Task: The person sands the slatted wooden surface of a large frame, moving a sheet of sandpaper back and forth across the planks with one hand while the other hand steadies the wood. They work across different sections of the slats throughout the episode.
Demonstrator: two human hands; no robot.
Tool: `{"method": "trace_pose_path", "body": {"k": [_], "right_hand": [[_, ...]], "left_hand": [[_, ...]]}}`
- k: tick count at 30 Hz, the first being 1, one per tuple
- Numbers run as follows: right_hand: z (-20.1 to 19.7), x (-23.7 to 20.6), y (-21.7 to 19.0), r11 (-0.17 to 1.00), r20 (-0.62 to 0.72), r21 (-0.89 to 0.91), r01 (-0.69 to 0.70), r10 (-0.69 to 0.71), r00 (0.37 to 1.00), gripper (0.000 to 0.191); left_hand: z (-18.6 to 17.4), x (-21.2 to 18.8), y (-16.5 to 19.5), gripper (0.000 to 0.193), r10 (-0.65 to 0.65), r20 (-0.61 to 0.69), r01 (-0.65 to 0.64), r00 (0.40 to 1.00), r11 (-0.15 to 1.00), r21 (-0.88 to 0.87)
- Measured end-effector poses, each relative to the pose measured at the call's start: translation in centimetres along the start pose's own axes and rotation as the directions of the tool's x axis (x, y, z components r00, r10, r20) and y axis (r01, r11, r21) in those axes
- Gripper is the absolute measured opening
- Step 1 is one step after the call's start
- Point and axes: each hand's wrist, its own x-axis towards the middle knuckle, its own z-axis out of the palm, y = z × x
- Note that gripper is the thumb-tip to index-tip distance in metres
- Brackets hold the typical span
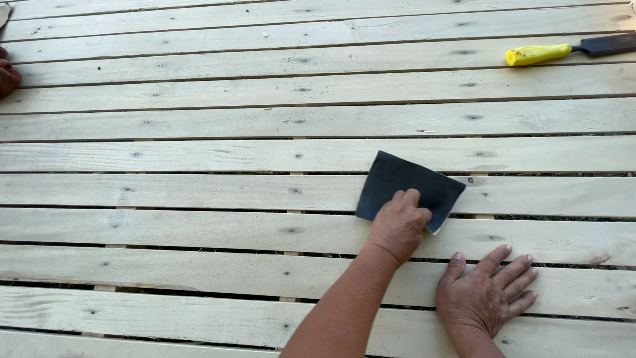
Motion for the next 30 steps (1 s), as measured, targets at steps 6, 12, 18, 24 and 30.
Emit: {"method": "trace_pose_path", "body": {"k": [6, 12, 18, 24, 30], "right_hand": [[-0.1, -0.3, 0.0, 0.999, -0.019, 0.028, 0.021, -0.020, 1.000, 0.092], [-0.1, -0.2, -0.3, 0.999, -0.041, 0.035, 0.016, -0.015, 0.999, 0.090], [0.0, -0.2, -0.3, 0.999, -0.046, 0.036, 0.021, -0.019, 0.999, 0.091], [0.0, -0.6, -0.1, 0.998, -0.052, 0.047, 0.035, -0.033, 0.998, 0.092], [0.2, -0.4, -0.2, 0.999, -0.045, 0.041, 0.022, -0.020, 0.999, 0.091]], "left_hand": [[-4.7, -4.9, -8.2, 0.017, -0.190, -0.050, 0.191, 0.980, 0.981, 0.016], [0.0, -0.7, -0.7, 0.015, -0.077, -0.074, 0.076, 0.994, 0.997, -0.021], [-1.7, -1.4, -2.0, 0.014, -0.036, -0.006, 0.036, 0.999, 0.999, 0.030], [-5.6, -5.7, -9.6, 0.020, -0.117, -0.059, 0.121, 0.991, 0.990, 0.069], [-0.9, -1.3, -2.3, 0.014, 0.010, 0.006, -0.010, 1.000, 0.995, 0.097]]}}
